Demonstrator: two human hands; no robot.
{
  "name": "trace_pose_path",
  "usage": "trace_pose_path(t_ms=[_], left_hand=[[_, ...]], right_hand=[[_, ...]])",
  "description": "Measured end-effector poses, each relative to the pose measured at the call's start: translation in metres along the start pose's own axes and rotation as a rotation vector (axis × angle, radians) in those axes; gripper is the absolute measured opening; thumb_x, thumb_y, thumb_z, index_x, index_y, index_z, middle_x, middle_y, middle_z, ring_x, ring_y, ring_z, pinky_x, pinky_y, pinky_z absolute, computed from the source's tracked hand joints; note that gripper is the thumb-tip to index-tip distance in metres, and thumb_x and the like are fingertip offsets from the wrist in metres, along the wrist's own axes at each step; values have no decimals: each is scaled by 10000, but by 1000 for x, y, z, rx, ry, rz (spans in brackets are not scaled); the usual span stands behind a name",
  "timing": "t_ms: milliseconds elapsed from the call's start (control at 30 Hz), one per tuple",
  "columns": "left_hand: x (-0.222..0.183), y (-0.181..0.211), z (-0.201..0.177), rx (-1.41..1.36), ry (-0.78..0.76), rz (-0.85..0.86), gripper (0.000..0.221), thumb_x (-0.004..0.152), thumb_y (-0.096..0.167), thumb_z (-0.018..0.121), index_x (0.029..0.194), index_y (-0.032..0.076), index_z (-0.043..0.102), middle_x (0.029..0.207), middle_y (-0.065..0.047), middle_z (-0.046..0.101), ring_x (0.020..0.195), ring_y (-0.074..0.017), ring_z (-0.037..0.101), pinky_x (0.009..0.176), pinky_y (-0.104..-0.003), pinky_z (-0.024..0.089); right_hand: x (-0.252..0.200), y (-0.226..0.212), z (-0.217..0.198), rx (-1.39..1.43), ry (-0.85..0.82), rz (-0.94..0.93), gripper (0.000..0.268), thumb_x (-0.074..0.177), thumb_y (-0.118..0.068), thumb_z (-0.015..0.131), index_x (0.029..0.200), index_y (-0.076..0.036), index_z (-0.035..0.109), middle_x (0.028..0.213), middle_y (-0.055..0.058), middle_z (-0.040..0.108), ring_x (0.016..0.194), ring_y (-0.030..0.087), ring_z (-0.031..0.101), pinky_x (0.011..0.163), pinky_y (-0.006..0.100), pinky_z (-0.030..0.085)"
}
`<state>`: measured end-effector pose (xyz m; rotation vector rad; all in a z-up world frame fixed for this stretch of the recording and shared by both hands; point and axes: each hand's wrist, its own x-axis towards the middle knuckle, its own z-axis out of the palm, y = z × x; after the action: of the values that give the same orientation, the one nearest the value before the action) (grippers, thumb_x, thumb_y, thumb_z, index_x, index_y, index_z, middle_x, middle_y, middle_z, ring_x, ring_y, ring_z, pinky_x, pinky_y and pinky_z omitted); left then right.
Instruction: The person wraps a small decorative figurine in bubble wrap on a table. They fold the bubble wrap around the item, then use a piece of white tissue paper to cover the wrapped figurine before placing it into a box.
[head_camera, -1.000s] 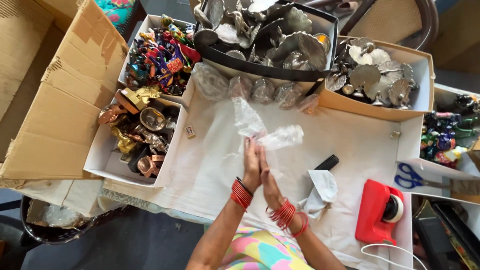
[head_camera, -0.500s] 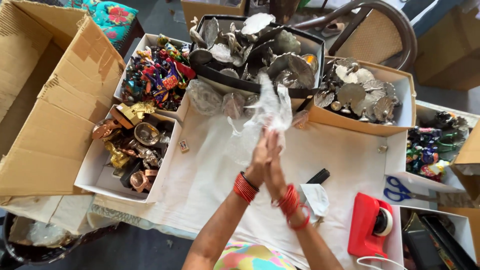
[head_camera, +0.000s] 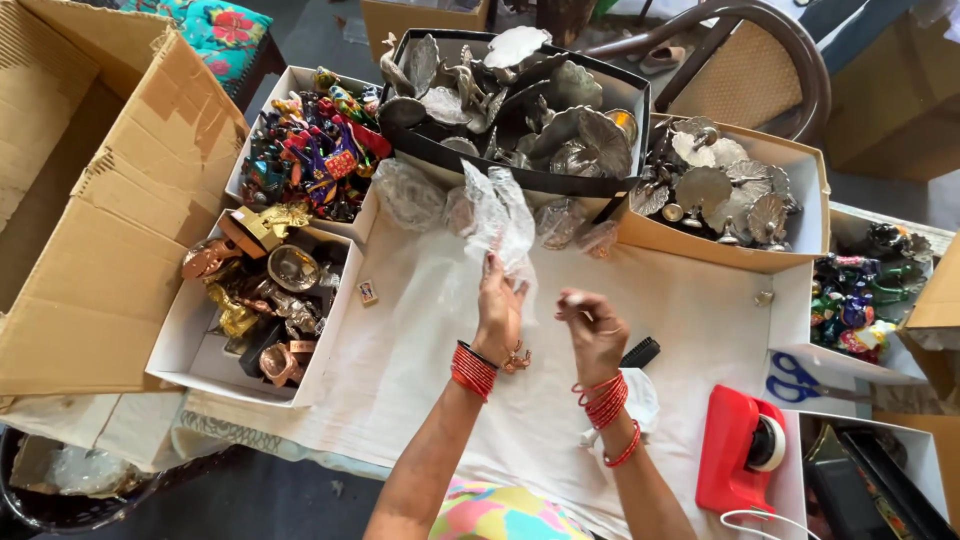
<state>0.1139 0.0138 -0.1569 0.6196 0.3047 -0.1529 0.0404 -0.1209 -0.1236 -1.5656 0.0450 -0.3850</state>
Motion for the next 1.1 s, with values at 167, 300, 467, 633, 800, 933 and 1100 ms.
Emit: trace_pose_path(t_ms=[167,300,467,633,800,933,1100], left_hand=[[-2,7,-5,225,-12,56,569,1041,445,397,1556,208,351,1555,-3,452,1372,-165,482,1074,-387,438],[-8,-2,-7,364,-22,95,481,1102,365,409,1463,81,554,1402,-80,591,1216,-200,486,1011,-329,404],[-9,25,-49,310,-179,153,449,1086,362,441,1294,12,631,1248,-55,695,1152,-131,647,1006,-275,501],[-22,66,-57,322,7,101,484,1071,419,489,1100,-28,672,963,-38,785,855,-128,691,702,-275,541],[-5,53,-88,219,-126,119,417,1096,399,485,1217,33,644,1074,-47,716,930,-138,632,769,-311,503],[-5,55,-104,46,-262,-30,419,1117,355,450,1397,51,520,1309,-54,627,1205,-188,610,1057,-392,501],[-32,70,-104,-64,-490,-167,597,1044,443,463,1504,64,426,1399,-112,583,1303,-295,568,1140,-492,442]], right_hand=[[-24,-59,79,797,-28,85,456,1072,-460,463,1141,-45,640,1082,116,729,1014,212,707,1003,360,560],[-46,-68,119,618,-285,43,466,1087,-424,466,1165,-10,666,1174,146,715,1117,246,682,1071,386,517],[-66,-52,137,407,-630,-15,480,1107,-378,471,1195,34,701,1292,185,696,1250,291,649,1159,420,462],[-41,47,31,-371,27,260,362,986,-211,613,1320,-75,594,1328,125,645,1132,233,666,948,383,561],[-85,85,33,-862,-403,-188,773,733,-232,834,1411,-30,521,1398,291,477,1293,457,436,1029,560,391],[-93,150,29,-950,-425,-184,613,774,20,683,1324,-249,670,1461,119,551,1210,379,515,1054,439,487],[-80,184,-21,-1129,-341,-271,565,847,4,681,1357,-237,654,1443,81,568,1154,333,543,971,466,487]])
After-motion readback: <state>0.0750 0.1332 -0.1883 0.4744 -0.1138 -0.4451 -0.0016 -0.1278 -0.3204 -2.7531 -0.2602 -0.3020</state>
